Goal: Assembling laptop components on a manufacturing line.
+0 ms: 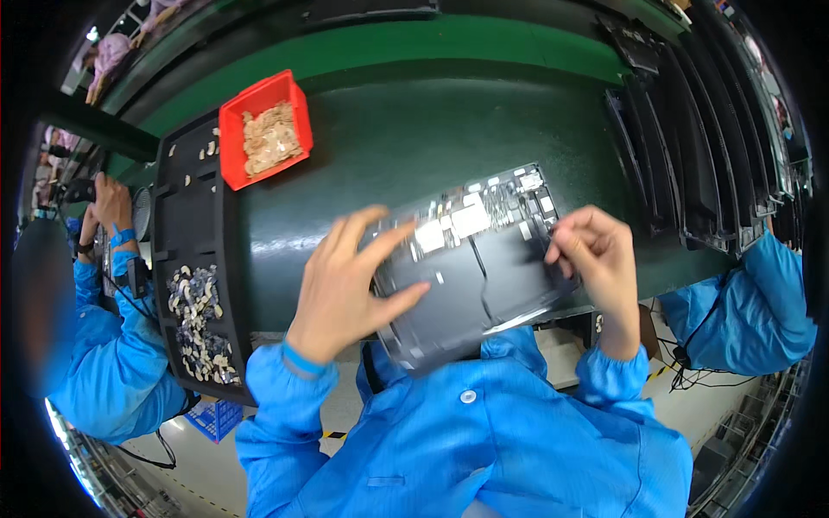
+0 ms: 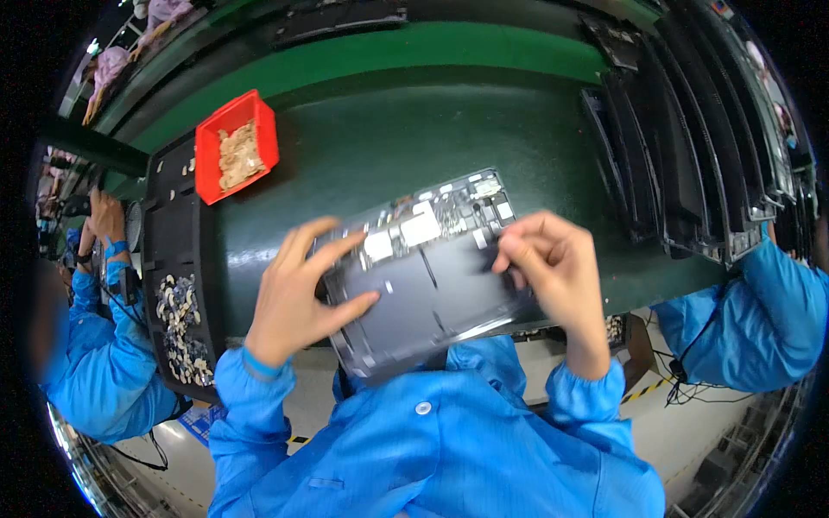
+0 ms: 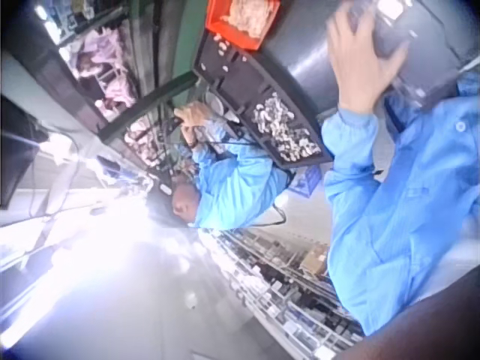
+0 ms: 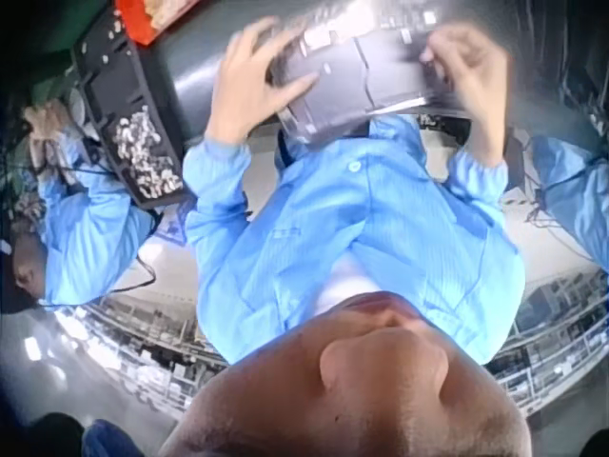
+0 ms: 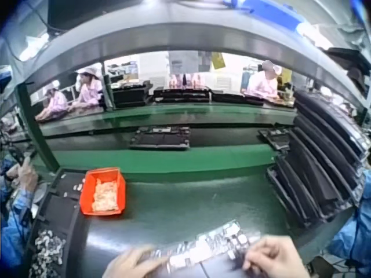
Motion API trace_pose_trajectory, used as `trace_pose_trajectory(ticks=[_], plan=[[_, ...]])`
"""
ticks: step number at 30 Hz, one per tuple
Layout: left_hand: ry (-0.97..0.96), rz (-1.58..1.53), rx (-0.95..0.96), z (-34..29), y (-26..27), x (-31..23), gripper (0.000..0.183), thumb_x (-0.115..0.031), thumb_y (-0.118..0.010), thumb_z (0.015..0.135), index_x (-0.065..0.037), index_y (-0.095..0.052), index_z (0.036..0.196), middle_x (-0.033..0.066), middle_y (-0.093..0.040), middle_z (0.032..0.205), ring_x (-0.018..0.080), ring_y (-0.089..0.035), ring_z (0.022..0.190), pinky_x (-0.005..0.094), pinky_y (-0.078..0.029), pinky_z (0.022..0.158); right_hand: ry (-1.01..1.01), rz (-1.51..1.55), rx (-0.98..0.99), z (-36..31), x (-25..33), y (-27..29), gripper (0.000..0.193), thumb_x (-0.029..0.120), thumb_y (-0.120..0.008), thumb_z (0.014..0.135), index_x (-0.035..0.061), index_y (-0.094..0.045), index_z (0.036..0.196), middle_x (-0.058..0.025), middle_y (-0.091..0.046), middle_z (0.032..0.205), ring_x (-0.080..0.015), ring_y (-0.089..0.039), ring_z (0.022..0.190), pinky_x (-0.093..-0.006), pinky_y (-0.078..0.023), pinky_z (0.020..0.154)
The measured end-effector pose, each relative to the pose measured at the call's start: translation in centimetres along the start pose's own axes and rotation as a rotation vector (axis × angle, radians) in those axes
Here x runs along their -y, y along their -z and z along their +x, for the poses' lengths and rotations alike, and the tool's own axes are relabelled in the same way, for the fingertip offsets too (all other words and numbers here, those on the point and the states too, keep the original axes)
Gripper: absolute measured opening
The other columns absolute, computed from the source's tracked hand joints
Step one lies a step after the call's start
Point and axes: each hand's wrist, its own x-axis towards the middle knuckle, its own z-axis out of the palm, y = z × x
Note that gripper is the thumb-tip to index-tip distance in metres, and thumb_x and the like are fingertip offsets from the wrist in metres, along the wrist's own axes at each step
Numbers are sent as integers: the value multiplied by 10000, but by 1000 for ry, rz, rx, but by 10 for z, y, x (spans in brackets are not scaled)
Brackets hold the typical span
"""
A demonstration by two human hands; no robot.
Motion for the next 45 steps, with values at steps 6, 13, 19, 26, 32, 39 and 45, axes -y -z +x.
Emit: trace_pose_trajectory(ticks=[6,13,19,26,32,39,45], plan=[[-279,257,145,26,-26,-36,359,-172,-767,844,-186,-752,1203,64,-640,1324,271,-597,1239,421,-473,1020,-70,-100,-131,-6,-3,-26,154,55,-727,985,-57,-736,1091,-68,-749,785,-34,-548,590,-192,-416,519],[-395,202,199,68,-60,-23,284,-178,-767,817,-191,-786,1100,6,-671,1247,213,-630,1126,362,-560,871,-93,-176,-190,18,-3,-27,145,66,-744,975,-50,-737,1062,-63,-755,755,-26,-568,569,-185,-413,497],[-452,156,83,69,-66,-13,268,-157,-817,754,-165,-797,1021,11,-720,1205,220,-677,1032,356,-585,793,-184,-123,-187,21,2,-34,126,58,-733,979,-57,-725,1028,-68,-744,740,-41,-567,555,-198,-431,498],[-418,158,120,69,-61,-15,293,-149,-840,716,-154,-794,1005,24,-729,1224,222,-692,1030,361,-582,783,-215,-215,-161,21,8,-39,113,65,-720,986,-48,-711,998,-54,-723,709,-50,-572,543,-211,-430,493],[-408,142,118,68,-63,-14,316,-150,-844,706,-160,-799,1019,31,-729,1231,238,-697,1047,364,-583,779,-221,-234,-177,20,5,-41,129,82,-718,992,-46,-704,1007,-53,-718,690,-54,-590,541,-215,-450,503],[-411,153,131,67,-61,-15,343,-159,-847,702,-166,-805,1042,33,-729,1247,251,-700,1067,365,-593,784,-217,-241,-180,18,4,-41,134,85,-717,990,-45,-701,1019,-64,-726,691,-61,-610,548,-220,-460,496],[-405,141,133,67,-62,-14,334,-162,-844,711,-163,-806,1042,34,-729,1253,255,-700,1071,368,-598,789,-200,-228,-190,18,0,-42,135,84,-718,988,-45,-699,1025,-73,-730,698,-65,-616,552,-221,-463,488]])
